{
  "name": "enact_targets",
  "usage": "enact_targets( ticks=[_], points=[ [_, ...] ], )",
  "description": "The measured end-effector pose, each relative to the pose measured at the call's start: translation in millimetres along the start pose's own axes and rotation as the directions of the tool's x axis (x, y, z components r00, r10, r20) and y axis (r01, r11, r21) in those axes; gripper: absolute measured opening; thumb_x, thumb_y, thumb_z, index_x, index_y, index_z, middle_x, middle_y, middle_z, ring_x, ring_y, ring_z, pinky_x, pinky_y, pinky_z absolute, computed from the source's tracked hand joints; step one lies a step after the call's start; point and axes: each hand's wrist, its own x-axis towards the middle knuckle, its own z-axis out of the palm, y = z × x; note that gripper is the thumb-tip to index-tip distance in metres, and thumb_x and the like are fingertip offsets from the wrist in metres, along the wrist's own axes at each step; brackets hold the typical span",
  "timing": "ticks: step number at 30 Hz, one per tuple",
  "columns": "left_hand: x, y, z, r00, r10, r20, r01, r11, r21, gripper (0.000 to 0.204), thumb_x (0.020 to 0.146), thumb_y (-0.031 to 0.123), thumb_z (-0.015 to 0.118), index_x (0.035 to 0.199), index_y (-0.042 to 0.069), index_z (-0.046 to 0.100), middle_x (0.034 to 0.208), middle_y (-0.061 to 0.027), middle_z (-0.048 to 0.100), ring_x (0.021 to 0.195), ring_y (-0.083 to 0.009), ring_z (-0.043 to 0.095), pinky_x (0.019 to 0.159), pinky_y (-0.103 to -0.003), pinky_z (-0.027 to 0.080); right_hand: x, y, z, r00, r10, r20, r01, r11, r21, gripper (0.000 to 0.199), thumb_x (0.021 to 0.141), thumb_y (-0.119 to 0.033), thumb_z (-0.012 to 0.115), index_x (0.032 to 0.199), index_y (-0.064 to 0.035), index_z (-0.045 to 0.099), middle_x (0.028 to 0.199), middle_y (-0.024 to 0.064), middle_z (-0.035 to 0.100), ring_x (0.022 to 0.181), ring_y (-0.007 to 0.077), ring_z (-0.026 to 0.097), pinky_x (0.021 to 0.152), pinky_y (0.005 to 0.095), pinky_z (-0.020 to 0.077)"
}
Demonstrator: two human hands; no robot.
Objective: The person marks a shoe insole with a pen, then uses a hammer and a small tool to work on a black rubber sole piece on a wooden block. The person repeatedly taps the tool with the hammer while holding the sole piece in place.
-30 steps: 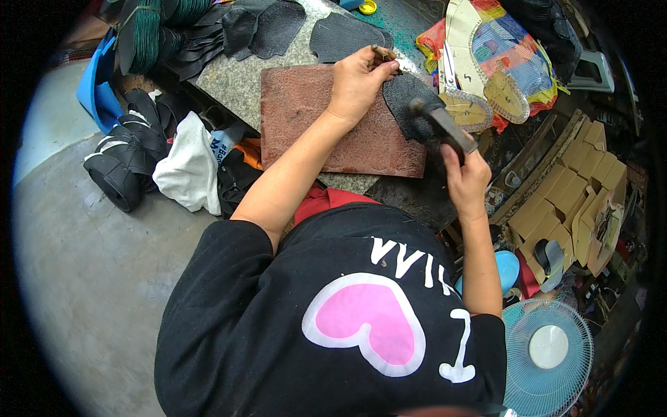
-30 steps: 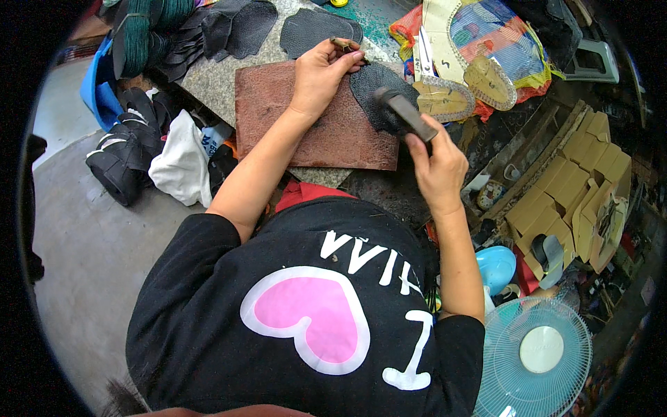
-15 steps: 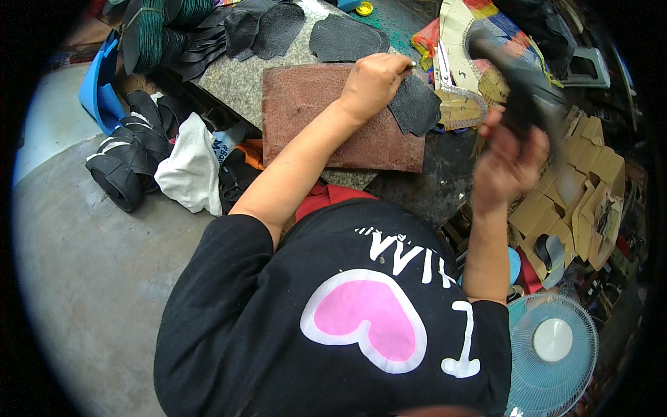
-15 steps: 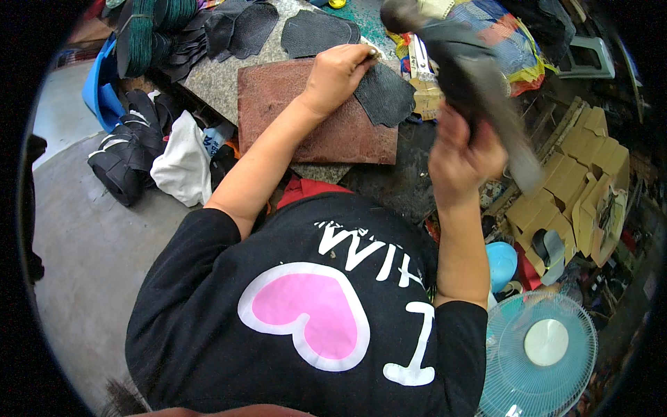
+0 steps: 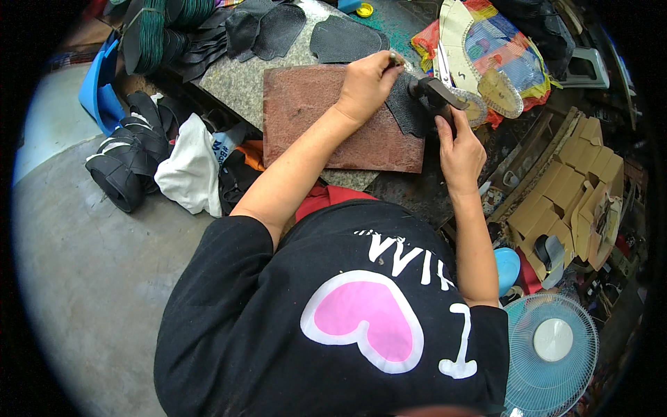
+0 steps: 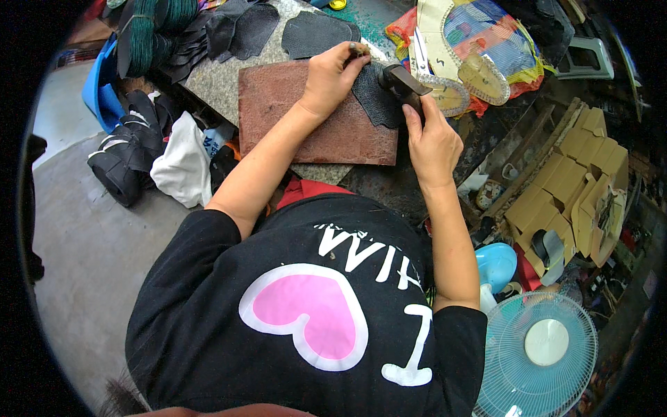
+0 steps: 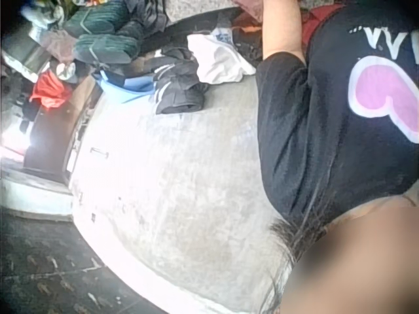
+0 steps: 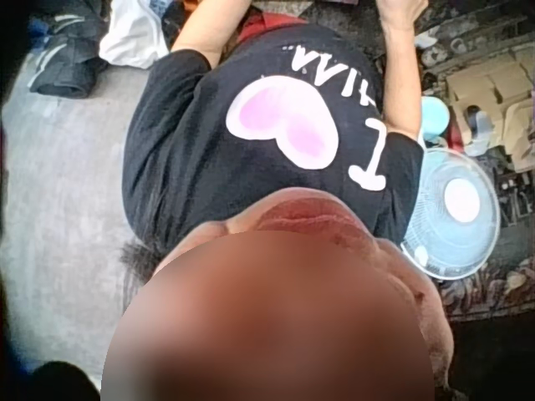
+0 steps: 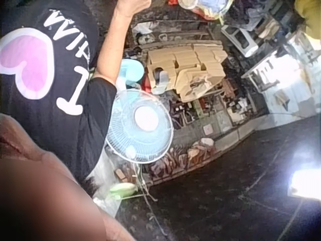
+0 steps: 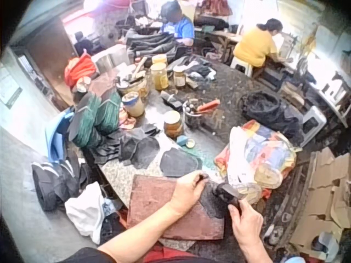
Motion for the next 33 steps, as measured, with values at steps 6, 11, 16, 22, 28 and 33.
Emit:
enact_targets(
  ticks=[6, 11, 16, 22, 28, 33],
  points=[
    [-2.0, -2.8, 0.6, 0.960, -0.276, 0.052, 0.278, 0.904, -0.324, 0.014, 0.091, 0.006, 0.067, 0.101, -0.004, 0.067, 0.090, -0.0069, 0.072, 0.080, -0.0102, 0.068, 0.073, -0.024, 0.056, 1.6, 3.9, 2.1, 0.999, -0.036, -0.021, 0.037, 0.999, 0.005, 0.034, 0.094, -0.040, 0.060, 0.119, -0.0169, 0.063, 0.095, 0.0135, 0.071, 0.085, 0.0366, 0.068, 0.070, 0.0419, 0.0530],
    [1.0, -7.2, 3.6, 0.970, -0.238, 0.045, 0.240, 0.930, -0.279, 0.013, 0.088, 0.008, 0.068, 0.097, -0.002, 0.068, 0.083, -0.0089, 0.072, 0.076, -0.0122, 0.070, 0.069, -0.026, 0.056, 0.1, 7.0, 4.8, 0.999, -0.033, -0.033, 0.033, 0.999, -0.001, 0.035, 0.094, -0.040, 0.060, 0.120, -0.0163, 0.063, 0.096, 0.0140, 0.071, 0.085, 0.0365, 0.068, 0.070, 0.0418, 0.0530],
    [2.8, -6.6, 4.8, 0.972, -0.231, 0.036, 0.232, 0.928, -0.290, 0.013, 0.085, 0.009, 0.069, 0.094, 0.000, 0.068, 0.081, -0.0108, 0.073, 0.076, -0.0161, 0.072, 0.067, -0.028, 0.055, 5.1, 3.3, 0.6, 1.000, 0.019, 0.023, -0.019, 1.000, -0.012, 0.035, 0.094, -0.039, 0.061, 0.119, -0.0153, 0.064, 0.094, 0.0135, 0.071, 0.084, 0.0339, 0.069, 0.072, 0.0399, 0.0530],
    [7.3, 5.8, -0.1, 0.993, 0.068, 0.095, -0.074, 0.996, 0.059, 0.011, 0.083, 0.009, 0.069, 0.092, 0.002, 0.066, 0.083, -0.0149, 0.069, 0.076, -0.0315, 0.068, 0.069, -0.036, 0.055, 3.3, -19.1, -46.6, 0.974, -0.162, -0.157, 0.195, 0.954, 0.229, 0.032, 0.096, -0.019, 0.064, 0.115, 0.0070, 0.062, 0.101, 0.0113, 0.069, 0.087, 0.0160, 0.063, 0.077, 0.0297, 0.0518],
    [11.3, 12.4, 1.8, 0.925, 0.327, 0.195, -0.367, 0.901, 0.231, 0.015, 0.080, 0.006, 0.071, 0.093, 0.002, 0.063, 0.082, -0.0166, 0.065, 0.078, -0.0346, 0.065, 0.070, -0.039, 0.053, 14.3, -21.6, -40.3, 0.963, -0.215, -0.162, 0.221, 0.975, 0.014, 0.036, 0.096, -0.022, 0.064, 0.125, -0.0015, 0.058, 0.090, 0.0122, 0.070, 0.074, 0.0127, 0.064, 0.070, 0.0280, 0.0508],
    [10.5, 5.4, 4.5, 0.968, 0.233, 0.097, -0.246, 0.956, 0.159, 0.013, 0.082, 0.009, 0.072, 0.093, 0.004, 0.065, 0.082, -0.0143, 0.066, 0.077, -0.0321, 0.066, 0.069, -0.038, 0.053, -4.5, 2.0, -23.0, 0.995, -0.052, -0.082, 0.061, 0.992, 0.109, 0.031, 0.092, -0.027, 0.067, 0.114, -0.0059, 0.067, 0.091, 0.0175, 0.071, 0.082, 0.0307, 0.070, 0.073, 0.0348, 0.0528]
  ],
)
